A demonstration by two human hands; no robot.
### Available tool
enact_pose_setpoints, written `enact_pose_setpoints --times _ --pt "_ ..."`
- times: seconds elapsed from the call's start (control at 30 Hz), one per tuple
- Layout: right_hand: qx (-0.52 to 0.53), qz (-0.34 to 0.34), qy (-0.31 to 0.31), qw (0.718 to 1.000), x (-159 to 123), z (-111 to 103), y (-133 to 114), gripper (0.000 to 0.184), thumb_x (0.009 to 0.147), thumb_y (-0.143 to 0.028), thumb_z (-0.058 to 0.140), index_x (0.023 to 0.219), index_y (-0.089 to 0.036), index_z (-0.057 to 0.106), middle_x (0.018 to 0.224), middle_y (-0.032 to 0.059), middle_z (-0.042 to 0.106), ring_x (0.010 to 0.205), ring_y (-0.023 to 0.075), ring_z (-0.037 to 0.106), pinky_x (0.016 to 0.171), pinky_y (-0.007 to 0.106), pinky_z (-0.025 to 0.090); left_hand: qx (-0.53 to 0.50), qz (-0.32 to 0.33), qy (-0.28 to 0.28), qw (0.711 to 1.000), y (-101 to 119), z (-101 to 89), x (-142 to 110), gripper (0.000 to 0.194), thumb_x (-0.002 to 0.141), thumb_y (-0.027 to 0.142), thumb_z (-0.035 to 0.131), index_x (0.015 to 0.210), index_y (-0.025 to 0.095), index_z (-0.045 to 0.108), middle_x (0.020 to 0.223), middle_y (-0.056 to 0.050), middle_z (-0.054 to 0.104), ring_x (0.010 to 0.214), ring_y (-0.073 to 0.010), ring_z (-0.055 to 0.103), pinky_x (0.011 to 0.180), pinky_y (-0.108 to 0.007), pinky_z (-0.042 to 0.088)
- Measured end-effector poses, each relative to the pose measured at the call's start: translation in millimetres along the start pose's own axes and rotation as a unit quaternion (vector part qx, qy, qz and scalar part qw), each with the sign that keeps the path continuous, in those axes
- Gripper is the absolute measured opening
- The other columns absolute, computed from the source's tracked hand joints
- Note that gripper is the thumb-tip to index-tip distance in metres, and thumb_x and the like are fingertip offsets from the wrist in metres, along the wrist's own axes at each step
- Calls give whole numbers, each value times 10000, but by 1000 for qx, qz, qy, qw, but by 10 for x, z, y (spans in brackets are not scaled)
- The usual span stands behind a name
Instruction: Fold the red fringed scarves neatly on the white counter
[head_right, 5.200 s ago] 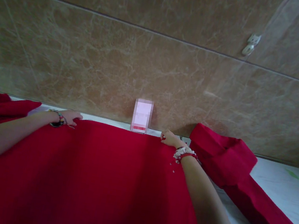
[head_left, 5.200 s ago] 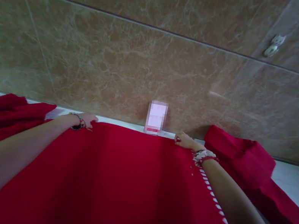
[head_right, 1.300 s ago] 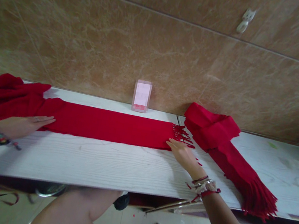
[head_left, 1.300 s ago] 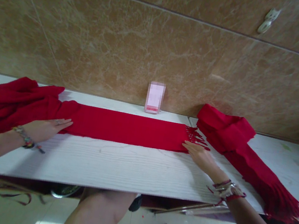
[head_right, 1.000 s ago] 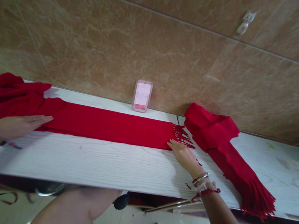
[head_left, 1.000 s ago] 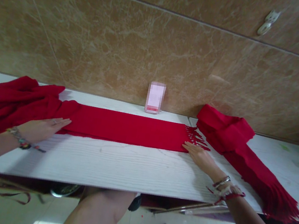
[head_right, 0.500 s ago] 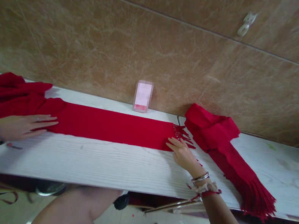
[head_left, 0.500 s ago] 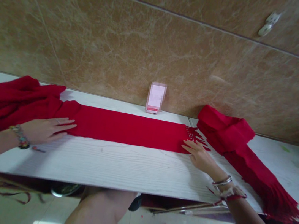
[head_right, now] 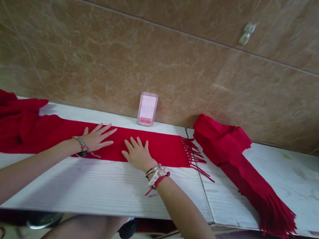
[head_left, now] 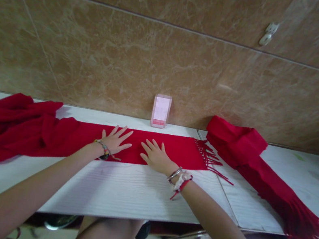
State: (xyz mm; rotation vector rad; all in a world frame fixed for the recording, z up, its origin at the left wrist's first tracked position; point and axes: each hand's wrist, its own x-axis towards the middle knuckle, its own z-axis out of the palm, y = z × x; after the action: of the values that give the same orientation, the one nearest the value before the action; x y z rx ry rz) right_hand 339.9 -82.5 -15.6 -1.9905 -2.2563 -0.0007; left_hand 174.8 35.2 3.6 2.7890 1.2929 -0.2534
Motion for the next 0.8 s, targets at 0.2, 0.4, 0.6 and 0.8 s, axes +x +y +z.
enact_pose_setpoints --times 0.2,0.4,0.6,0.8 --pt "-43 16 -18 999 -227 48 255 492 882 -418 238 1334 -224 256 1407 77 232 1263 320 198 931 599 243 -6 -35 -39 999 37 102 60 674 744 631 281 1340 368 107 1437 21 6 1286 -346 -14 893 -689 107" --pt "-138 109 -39 984 -634 -7 892 418 889 -294 268 1290 -214 356 1391 114 258 1256 338 211 893 596 298 -21 -41 -77 996 -21 61 118 766 680 682 325 1340 363 101 1433 9 -13 1275 -370 -37 885 -699 96" --pt "-130 191 -2 973 -465 -137 1029 465 879 -320 293 1297 -122 340 1363 184 288 1250 345 224 926 573 273 -40 -30 -62 997 84 -38 402 809 645 729 312 1341 355 134 1435 2 -25 1270 -376 -28 932 -656 68" --pt "-39 97 18 994 116 -56 542 511 884 -387 253 1329 -137 272 1395 144 235 1267 309 197 968 535 239 -54 -44 -46 997 346 31 514 784 661 723 293 1339 366 123 1439 18 -7 1267 -389 -35 920 -671 81"
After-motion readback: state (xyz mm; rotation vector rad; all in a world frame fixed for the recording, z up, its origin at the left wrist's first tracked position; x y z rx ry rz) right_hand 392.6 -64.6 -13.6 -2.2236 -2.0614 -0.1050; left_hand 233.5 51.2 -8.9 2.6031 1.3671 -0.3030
